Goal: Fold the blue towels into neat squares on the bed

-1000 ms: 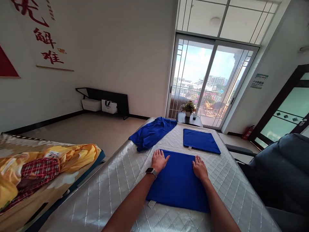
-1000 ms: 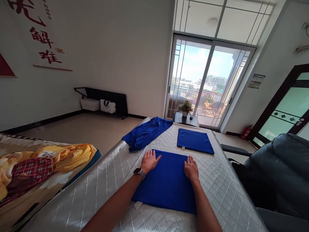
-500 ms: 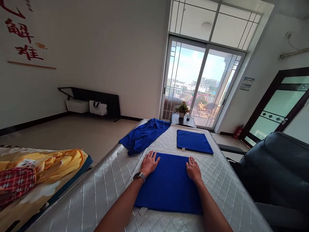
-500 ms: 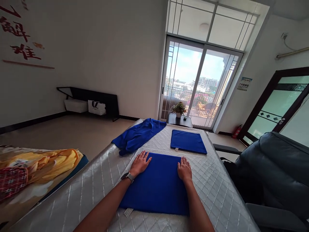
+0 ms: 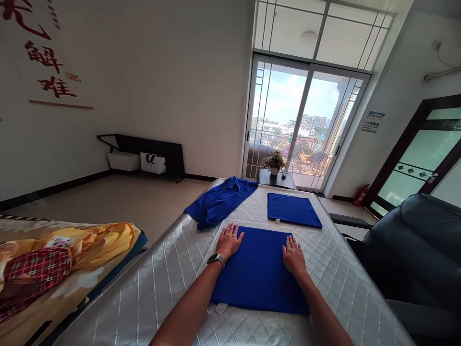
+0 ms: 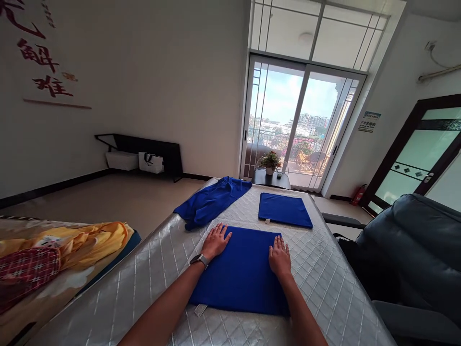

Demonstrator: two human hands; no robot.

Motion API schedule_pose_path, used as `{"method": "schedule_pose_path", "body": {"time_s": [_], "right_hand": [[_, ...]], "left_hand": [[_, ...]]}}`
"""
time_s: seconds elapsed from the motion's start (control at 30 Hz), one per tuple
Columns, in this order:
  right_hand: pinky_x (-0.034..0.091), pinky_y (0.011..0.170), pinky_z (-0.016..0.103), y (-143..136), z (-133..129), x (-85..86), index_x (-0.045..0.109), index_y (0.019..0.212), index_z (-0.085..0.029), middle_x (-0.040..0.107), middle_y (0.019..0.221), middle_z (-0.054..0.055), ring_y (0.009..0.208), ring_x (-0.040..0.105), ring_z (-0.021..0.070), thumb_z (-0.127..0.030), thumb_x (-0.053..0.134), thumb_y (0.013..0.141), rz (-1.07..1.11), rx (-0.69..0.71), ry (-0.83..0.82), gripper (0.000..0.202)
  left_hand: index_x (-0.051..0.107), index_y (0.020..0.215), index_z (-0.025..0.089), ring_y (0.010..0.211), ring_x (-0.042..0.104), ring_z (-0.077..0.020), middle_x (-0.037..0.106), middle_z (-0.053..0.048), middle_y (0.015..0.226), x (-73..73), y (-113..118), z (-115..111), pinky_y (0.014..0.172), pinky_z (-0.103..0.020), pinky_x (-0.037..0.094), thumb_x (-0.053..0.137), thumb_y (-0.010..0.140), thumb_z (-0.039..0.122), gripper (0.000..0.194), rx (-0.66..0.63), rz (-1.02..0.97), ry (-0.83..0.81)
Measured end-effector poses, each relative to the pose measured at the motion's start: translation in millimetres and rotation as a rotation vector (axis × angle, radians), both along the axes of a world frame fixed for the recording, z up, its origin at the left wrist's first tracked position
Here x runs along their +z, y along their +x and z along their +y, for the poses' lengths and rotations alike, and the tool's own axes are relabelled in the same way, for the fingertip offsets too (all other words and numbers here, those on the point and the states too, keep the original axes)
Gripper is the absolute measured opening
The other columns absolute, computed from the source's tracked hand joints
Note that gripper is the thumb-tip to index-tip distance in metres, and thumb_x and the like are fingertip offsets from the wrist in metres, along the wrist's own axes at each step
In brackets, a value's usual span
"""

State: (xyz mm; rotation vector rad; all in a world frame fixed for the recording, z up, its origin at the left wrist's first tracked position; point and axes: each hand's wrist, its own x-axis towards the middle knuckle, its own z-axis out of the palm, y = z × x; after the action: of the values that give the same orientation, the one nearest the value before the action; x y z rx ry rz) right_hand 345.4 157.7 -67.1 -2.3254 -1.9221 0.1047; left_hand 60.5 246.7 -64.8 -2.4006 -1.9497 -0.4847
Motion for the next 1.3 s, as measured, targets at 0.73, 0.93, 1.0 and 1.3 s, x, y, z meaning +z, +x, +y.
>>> {"method": "schedule_pose_path", "body": {"time_s": [0.73,0.93,1.0,1.3], "right_hand": [[0.009,0.124,0.039,0,-22,-4.4,0.028,0.159,-0.010,0.017,0.167,0.010,0.155,0.011,0.0200,-0.024,0.023,0.100,0.000,0.118,0.002,0.061],[0.010,0.124,0.040,-2,-20,-2.8,0.022,0.158,-0.004,0.019,0.167,0.013,0.155,0.013,0.0211,-0.037,0.018,0.103,0.059,0.060,0.017,0.065],[0.009,0.124,0.040,-3,-19,-3.6,0.021,0.159,-0.005,0.019,0.167,0.012,0.155,0.012,0.0207,-0.038,0.017,0.103,0.065,0.054,0.015,0.065],[0.009,0.124,0.039,-3,-19,-8.1,0.022,0.159,-0.006,0.019,0.167,0.011,0.155,0.014,0.0199,-0.038,0.017,0.103,0.001,0.050,0.012,0.065]], "left_hand": [[0.045,0.151,0.015,0.148,0.037,-0.0242,0.045,-0.013,0.157,-10.4,159,-89,0.121,-0.045,0.031,0.021,0.107,0.048,0.060,-0.502,-0.054,0.063],[0.042,0.154,0.016,0.151,0.030,-0.0253,0.036,-0.012,0.161,-9.8,93,-79,0.124,-0.048,0.026,0.022,0.104,0.060,0.069,-0.361,0.001,-0.013],[0.040,0.154,0.015,0.152,0.029,-0.0264,0.035,-0.013,0.162,-9.6,53,-74,0.124,-0.049,0.025,0.021,0.103,0.063,0.073,-0.264,0.026,-0.027],[0.036,0.155,0.009,0.151,0.029,-0.0277,0.031,-0.016,0.163,-25.0,-41,-74,0.124,-0.047,0.026,0.021,0.101,0.066,0.080,-0.088,0.017,-0.008]]}}
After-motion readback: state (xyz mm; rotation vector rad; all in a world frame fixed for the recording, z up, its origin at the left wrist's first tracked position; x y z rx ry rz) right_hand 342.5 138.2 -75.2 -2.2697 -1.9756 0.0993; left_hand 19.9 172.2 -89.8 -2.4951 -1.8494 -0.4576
